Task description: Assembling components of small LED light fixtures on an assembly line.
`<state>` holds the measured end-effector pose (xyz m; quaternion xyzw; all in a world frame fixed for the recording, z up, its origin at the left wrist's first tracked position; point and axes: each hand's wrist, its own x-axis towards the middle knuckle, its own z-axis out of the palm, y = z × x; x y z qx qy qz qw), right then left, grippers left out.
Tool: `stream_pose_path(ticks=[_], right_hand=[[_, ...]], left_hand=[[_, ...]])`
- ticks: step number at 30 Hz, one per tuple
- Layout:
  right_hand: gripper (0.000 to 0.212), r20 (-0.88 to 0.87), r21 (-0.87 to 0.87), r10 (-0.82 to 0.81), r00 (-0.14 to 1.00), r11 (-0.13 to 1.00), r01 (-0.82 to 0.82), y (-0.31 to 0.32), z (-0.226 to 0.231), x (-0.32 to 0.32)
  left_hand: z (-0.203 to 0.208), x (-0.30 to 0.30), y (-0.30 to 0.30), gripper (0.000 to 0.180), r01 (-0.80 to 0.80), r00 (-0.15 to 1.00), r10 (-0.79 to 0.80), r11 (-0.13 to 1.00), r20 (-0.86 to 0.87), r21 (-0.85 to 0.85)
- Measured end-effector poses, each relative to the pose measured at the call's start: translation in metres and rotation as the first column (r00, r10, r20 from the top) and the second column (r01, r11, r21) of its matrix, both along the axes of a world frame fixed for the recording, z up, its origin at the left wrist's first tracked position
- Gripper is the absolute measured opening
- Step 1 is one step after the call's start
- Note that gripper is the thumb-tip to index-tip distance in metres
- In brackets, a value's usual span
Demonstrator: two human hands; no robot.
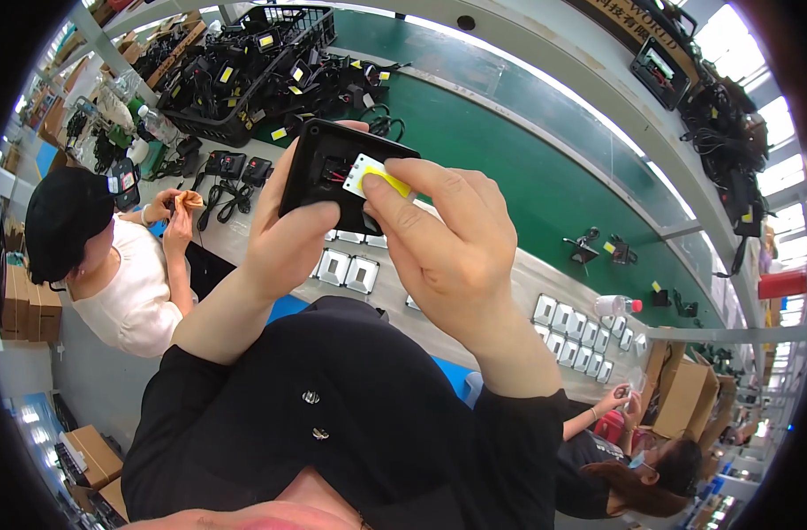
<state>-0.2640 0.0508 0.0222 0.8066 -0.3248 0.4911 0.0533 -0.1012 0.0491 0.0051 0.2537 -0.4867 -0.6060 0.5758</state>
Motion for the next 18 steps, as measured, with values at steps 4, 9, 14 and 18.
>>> stream_pose_path(ticks=[4,9,14,18], right_hand=[[0.035,-0.002,-0.089,0.034,0.999,0.995,-0.034,-0.002,-0.001,0.007],[0.039,0.011,-0.087,0.075,0.997,0.994,-0.074,-0.002,-0.006,0.013],[0.041,0.024,-0.109,0.108,0.994,0.988,-0.105,-0.003,-0.006,0.015],[0.043,0.057,-0.128,0.119,0.991,0.986,-0.111,0.002,-0.003,0.014]], left_hand=[[0.002,0.008,0.006,0.064,0.15,0.988,-0.15,0.989,-0.021,-0.016],[0.008,0.008,0.01,0.062,0.155,0.988,-0.155,0.986,0.009,-0.054],[0.014,0.012,0.015,0.06,0.134,0.988,-0.128,0.989,0.082,-0.063],[0.017,0.01,0.015,0.06,0.181,0.984,-0.18,0.981,0.016,-0.072]])
